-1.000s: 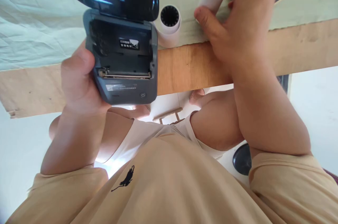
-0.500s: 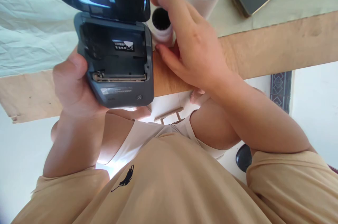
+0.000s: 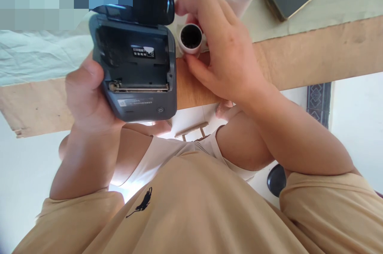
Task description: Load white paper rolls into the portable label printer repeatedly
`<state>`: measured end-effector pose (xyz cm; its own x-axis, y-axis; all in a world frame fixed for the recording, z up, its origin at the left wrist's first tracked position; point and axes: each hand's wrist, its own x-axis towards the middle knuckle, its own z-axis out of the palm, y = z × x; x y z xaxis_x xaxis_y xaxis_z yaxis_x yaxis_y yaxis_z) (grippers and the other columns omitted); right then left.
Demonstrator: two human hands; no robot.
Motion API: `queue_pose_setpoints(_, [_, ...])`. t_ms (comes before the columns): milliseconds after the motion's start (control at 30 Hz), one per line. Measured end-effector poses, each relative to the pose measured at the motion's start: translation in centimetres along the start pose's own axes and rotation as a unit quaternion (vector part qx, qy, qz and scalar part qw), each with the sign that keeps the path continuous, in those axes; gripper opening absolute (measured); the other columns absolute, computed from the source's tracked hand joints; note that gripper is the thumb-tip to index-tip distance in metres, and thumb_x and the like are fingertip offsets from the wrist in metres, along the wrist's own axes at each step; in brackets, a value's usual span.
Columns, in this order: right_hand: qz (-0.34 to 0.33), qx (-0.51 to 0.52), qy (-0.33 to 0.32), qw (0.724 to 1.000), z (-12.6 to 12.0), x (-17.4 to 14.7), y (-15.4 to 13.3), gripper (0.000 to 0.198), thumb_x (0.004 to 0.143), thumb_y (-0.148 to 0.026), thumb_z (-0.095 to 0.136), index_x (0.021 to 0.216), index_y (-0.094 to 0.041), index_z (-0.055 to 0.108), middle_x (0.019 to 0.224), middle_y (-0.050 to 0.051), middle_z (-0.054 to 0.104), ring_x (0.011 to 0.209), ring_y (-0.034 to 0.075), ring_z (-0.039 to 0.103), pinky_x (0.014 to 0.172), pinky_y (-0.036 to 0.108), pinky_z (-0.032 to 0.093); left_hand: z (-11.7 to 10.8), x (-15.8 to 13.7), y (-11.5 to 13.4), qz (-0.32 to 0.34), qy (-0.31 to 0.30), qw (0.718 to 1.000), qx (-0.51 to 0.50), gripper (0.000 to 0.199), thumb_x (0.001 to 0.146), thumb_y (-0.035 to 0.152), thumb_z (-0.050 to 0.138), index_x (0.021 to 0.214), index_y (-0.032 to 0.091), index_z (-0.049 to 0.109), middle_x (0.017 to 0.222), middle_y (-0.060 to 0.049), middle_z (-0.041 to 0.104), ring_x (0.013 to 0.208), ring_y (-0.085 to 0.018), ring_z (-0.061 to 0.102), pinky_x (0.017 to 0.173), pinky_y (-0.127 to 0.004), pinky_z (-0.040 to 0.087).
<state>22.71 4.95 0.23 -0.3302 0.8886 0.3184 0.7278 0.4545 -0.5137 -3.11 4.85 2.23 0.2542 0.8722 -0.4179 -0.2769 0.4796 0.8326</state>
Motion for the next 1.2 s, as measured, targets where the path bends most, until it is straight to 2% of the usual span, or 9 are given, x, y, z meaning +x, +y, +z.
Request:
queue_pose_setpoints(100, [-0.014, 0.008, -0.018, 1.0, -0.2, 0.0, 0.0, 0.061, 0.086, -0.01, 0.059, 0.143, -0.032, 0.062, 0.145, -0.002, 0.079, 0.13, 0.017, 0.078, 0.108, 0.033, 0.065, 0.0, 0.1, -0.1, 0.011, -0.008, 1.0, 0.006, 0.073, 0.043, 0.071, 0.12, 0.091, 0.032, 0.081, 0.088, 0.001, 0.072, 0.068, -0.019, 0.062, 0.051, -0.036, 0.043])
queue_pose_setpoints(267, [0.01, -0.008, 0.011, 1.0, 0.1, -0.1, 0.0, 0.036, 0.099, -0.029, 0.067, 0.135, -0.028, 0.073, 0.136, 0.004, 0.078, 0.127, 0.019, 0.076, 0.107, 0.033, 0.066, 0.1, 0.0, 0.1, -0.008, -0.005, 1.0, 0.008, 0.078, 0.04, 0.073, 0.119, 0.094, 0.032, 0.08, 0.088, 0.001, 0.069, 0.061, -0.016, 0.058, 0.041, -0.035, 0.038])
queue_pose_setpoints(433, [0.049, 0.031, -0.019, 0.998, -0.2, -0.1, -0.4, 0.058, 0.09, -0.015, 0.056, 0.146, -0.027, 0.063, 0.146, 0.002, 0.078, 0.127, 0.017, 0.078, 0.106, 0.033, 0.064, 0.0, -0.1, 0.2, -0.002, -0.014, 1.0, 0.025, 0.074, 0.048, 0.07, 0.118, 0.097, 0.031, 0.078, 0.092, 0.002, 0.074, 0.067, -0.018, 0.066, 0.049, -0.032, 0.046])
queue_pose_setpoints(600, [0.049, -0.005, -0.002, 0.999, -0.3, 0.0, 0.1, 0.04, 0.097, -0.042, 0.07, 0.134, -0.027, 0.075, 0.133, 0.006, 0.077, 0.126, 0.022, 0.075, 0.108, 0.036, 0.066, 0.1, -0.1, 0.1, 0.004, -0.014, 1.0, 0.018, 0.071, 0.049, 0.07, 0.118, 0.095, 0.032, 0.081, 0.092, -0.002, 0.077, 0.067, -0.021, 0.064, 0.047, -0.036, 0.043])
queue_pose_setpoints(767, [0.092, 0.0, 0.002, 0.996, -0.4, 0.0, -0.5, 0.055, 0.089, -0.018, 0.061, 0.143, -0.024, 0.067, 0.134, 0.005, 0.08, 0.122, 0.019, 0.078, 0.108, 0.035, 0.065, 0.2, -0.1, 0.2, -0.013, -0.007, 1.0, 0.0, 0.081, 0.041, 0.069, 0.121, 0.099, 0.03, 0.081, 0.094, 0.0, 0.08, 0.067, -0.019, 0.064, 0.046, -0.032, 0.046])
queue_pose_setpoints(867, [0.076, -0.02, 0.0, 0.997, -0.2, -0.1, -0.5, 0.05, 0.088, -0.021, 0.064, 0.138, -0.028, 0.071, 0.133, 0.005, 0.078, 0.123, 0.02, 0.076, 0.106, 0.036, 0.063, 0.0, -0.1, 0.3, -0.015, -0.022, 1.0, 0.013, 0.073, 0.048, 0.068, 0.12, 0.099, 0.032, 0.082, 0.096, -0.001, 0.079, 0.063, -0.018, 0.063, 0.043, -0.033, 0.042])
queue_pose_setpoints(967, [0.074, -0.037, 0.015, 0.996, -0.1, 0.0, -0.5, 0.048, 0.093, -0.03, 0.068, 0.14, -0.029, 0.075, 0.136, 0.007, 0.076, 0.123, 0.021, 0.074, 0.107, 0.036, 0.063, 0.1, -0.1, 0.4, -0.011, -0.011, 1.0, 0.015, 0.076, 0.044, 0.07, 0.12, 0.096, 0.032, 0.081, 0.1, -0.002, 0.083, 0.065, -0.019, 0.063, 0.046, -0.036, 0.043])
queue_pose_setpoints(1033, [0.084, -0.002, 0.009, 0.996, -0.3, 0.0, -0.6, 0.057, 0.091, -0.026, 0.065, 0.148, -0.027, 0.07, 0.141, 0.006, 0.077, 0.121, 0.019, 0.076, 0.106, 0.035, 0.064, 0.2, -0.1, 0.3, -0.013, -0.001, 1.0, 0.008, 0.08, 0.039, 0.071, 0.121, 0.096, 0.031, 0.08, 0.101, -0.002, 0.085, 0.068, -0.02, 0.064, 0.049, -0.037, 0.044])
queue_pose_setpoints(1200, [0.036, 0.061, -0.047, 0.996, -0.4, 0.1, -0.8, 0.066, 0.086, -0.016, 0.05, 0.15, -0.025, 0.062, 0.153, 0.002, 0.076, 0.136, 0.016, 0.076, 0.116, 0.033, 0.063, 0.3, -0.1, 0.2, -0.005, -0.025, 1.0, 0.001, 0.073, 0.048, 0.066, 0.12, 0.097, 0.032, 0.08, 0.11, -0.003, 0.087, 0.072, -0.023, 0.07, 0.046, -0.036, 0.043])
